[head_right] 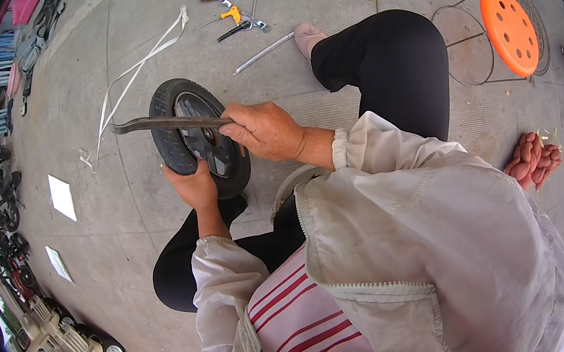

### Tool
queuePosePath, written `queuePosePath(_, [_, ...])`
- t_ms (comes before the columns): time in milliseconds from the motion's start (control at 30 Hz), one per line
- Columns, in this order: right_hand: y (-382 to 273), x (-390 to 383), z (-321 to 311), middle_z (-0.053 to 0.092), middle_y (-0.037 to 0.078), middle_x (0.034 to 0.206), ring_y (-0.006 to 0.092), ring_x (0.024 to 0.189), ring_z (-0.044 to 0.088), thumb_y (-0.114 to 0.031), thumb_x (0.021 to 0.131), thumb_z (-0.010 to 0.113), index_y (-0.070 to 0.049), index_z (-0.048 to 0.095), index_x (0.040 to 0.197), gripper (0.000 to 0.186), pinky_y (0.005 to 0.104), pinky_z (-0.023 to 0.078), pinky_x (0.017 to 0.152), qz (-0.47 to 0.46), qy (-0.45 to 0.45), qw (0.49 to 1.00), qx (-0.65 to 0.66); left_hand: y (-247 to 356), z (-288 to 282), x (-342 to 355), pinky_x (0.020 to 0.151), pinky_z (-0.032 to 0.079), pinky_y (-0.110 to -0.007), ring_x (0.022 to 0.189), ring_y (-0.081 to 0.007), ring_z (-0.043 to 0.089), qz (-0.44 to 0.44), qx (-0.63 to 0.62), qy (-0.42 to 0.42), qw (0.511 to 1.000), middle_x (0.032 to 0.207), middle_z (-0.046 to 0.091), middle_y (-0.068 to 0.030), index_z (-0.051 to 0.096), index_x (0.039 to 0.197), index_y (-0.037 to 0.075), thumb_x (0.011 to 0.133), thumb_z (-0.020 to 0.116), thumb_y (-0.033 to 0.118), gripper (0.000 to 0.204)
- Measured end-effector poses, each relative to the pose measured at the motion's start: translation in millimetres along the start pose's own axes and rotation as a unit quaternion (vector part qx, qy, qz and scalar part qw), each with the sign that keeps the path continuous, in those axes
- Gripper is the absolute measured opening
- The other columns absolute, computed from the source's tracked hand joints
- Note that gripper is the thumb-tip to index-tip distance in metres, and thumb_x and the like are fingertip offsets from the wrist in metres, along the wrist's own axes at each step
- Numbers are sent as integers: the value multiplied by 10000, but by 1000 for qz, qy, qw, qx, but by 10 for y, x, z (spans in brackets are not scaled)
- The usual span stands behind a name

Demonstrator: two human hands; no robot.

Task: The person uses a metal tire lever to pry the tire bead away from the rim of a small wheel. They repeatedly insert the lever between the tire and rim, rotating the wheel to work around the circumference.

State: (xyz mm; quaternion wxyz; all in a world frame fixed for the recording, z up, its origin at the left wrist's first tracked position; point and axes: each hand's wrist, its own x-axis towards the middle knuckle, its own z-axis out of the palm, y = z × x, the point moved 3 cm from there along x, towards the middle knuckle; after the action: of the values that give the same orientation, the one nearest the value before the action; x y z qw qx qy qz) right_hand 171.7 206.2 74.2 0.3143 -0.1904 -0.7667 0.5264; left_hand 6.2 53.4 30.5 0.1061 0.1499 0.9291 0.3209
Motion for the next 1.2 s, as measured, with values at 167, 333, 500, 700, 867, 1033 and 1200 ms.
queuePosePath(167, [-36,24,8,597,156,703,373,633,604,-263,961,561,-48,547,934,217,423,464,557,11,-5,1000,-5,-132,48,28,860,486,-475,996,-443,629,50,25,62,997,1073,652,-248,390,1378,52,687,764,224,804])
queuePosePath(333, [77,-8,30,582,120,703,275,620,587,-233,988,523,-29,553,943,211,359,465,583,42,10,999,7,-169,69,47,866,484,-474,1006,-440,625,59,17,68,996,1073,654,-243,394,1382,66,691,765,226,800])
queuePosePath(500, [-49,29,-42,577,90,709,195,633,570,-223,1002,511,-18,557,944,218,311,468,613,-23,44,999,19,-24,7,3,972,439,-413,1162,-409,563,-11,7,4,1000,1257,564,-272,348,1408,-34,704,763,220,856])
queuePosePath(700, [224,22,81,497,57,681,142,623,462,-237,1020,482,-29,558,938,236,290,435,610,114,-1,993,8,11,-18,-14,979,432,-413,1170,-409,556,4,1,7,1000,1250,566,-269,352,1402,-34,705,764,221,849])
queuePosePath(867, [212,20,42,469,6,705,85,653,430,-257,1026,481,-33,556,914,262,258,407,600,153,58,982,93,2,-2,-15,991,424,-408,1185,-405,546,1,-10,10,1000,1267,554,-270,354,1399,-44,703,764,220,849])
queuePosePath(1033, [-8,128,-64,470,2,725,79,667,431,-251,1026,485,-24,559,908,267,252,404,607,58,91,986,126,-160,43,24,877,486,-466,1013,-438,626,58,8,68,996,1081,654,-244,405,1366,55,694,754,222,775])
queuePosePath(1200, [204,109,4,488,68,693,147,643,463,-229,1008,510,-17,545,887,247,298,420,607,100,45,994,17,-6,-6,-4,996,422,-410,1195,-404,541,-5,-9,-1,1000,1287,542,-271,334,1416,-42,702,765,220,874])
